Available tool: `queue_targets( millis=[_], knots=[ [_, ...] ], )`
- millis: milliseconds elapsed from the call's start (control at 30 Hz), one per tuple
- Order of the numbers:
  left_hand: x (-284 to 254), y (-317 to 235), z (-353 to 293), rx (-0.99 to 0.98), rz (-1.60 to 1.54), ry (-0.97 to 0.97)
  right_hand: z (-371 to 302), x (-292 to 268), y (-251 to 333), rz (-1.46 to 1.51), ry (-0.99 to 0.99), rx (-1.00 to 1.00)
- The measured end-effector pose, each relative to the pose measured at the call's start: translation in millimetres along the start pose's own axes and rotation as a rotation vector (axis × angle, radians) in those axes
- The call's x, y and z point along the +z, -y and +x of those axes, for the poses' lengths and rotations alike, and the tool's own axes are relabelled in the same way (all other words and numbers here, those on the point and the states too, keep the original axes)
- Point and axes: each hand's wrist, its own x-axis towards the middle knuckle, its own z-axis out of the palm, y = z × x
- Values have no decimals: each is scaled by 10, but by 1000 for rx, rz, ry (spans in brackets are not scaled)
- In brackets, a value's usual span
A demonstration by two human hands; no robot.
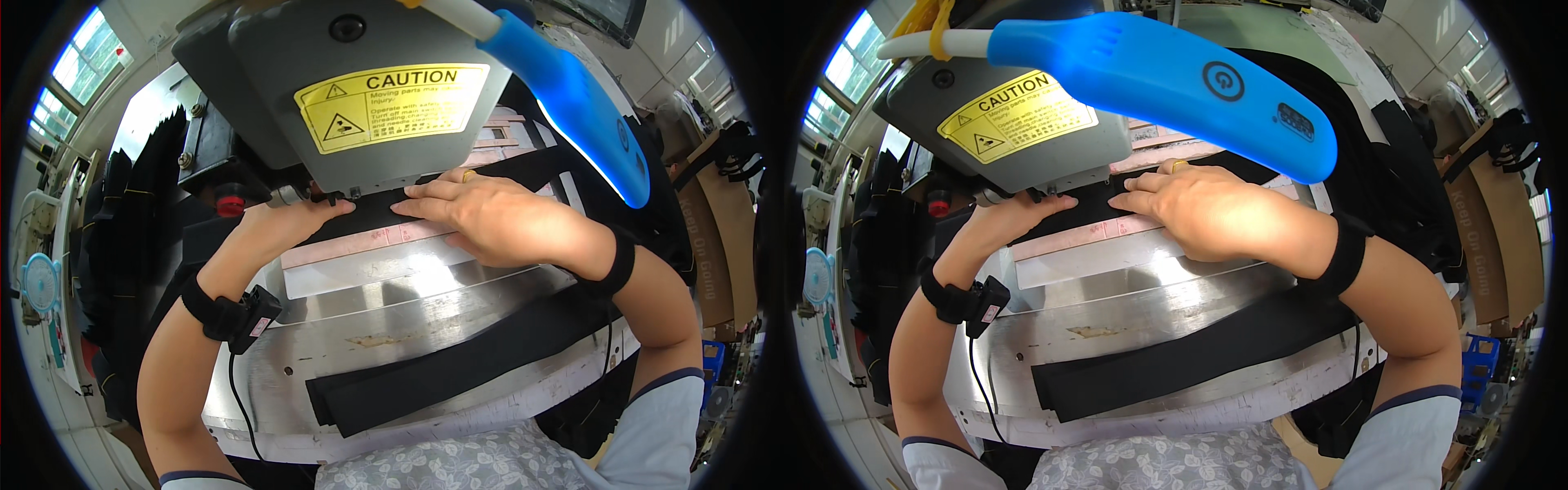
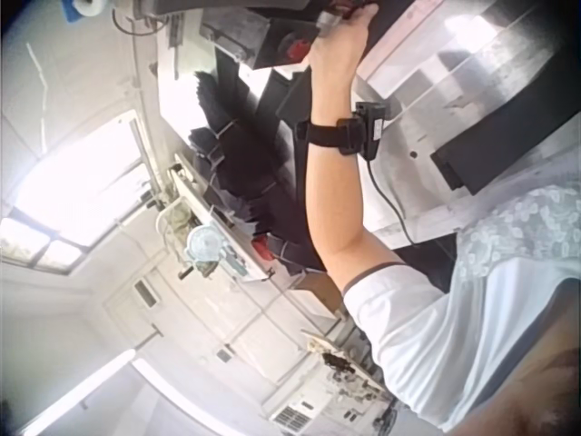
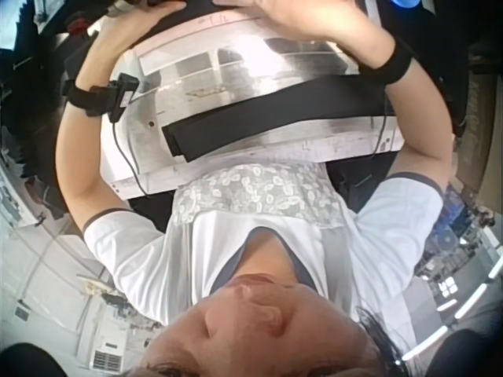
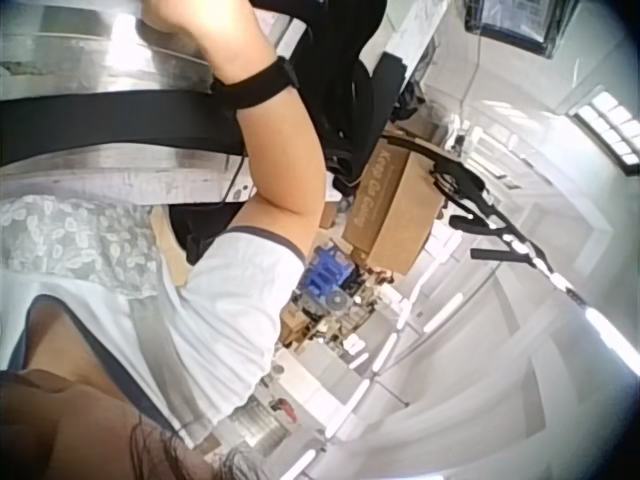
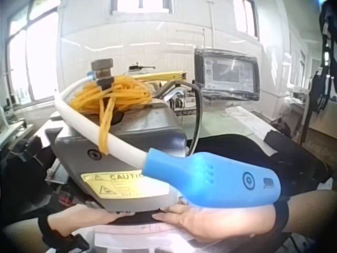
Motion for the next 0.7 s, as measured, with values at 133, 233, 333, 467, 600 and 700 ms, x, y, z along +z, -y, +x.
queue_targets(
  millis=[133, 233, 333, 467, 600, 700],
  knots=[
    [19, 13, 15, 7, 4, -6, -33, 24, 4, -108, -5, -22],
    [10, 14, 6, 65, 166, 3, -21, 3, 19, -82, 22, -3],
    [11, 6, -29, 86, 301, -6, -15, -64, 73, -32, 50, 28],
    [39, -21, -56, 20, 341, -28, -9, -86, 98, -40, 73, 47],
    [19, -148, -68, -89, 334, 6, -13, -12, 60, -127, 55, 40],
    [79, -176, -133, -37, 356, -82, -6, -77, 89, -48, 73, 39]
  ],
)
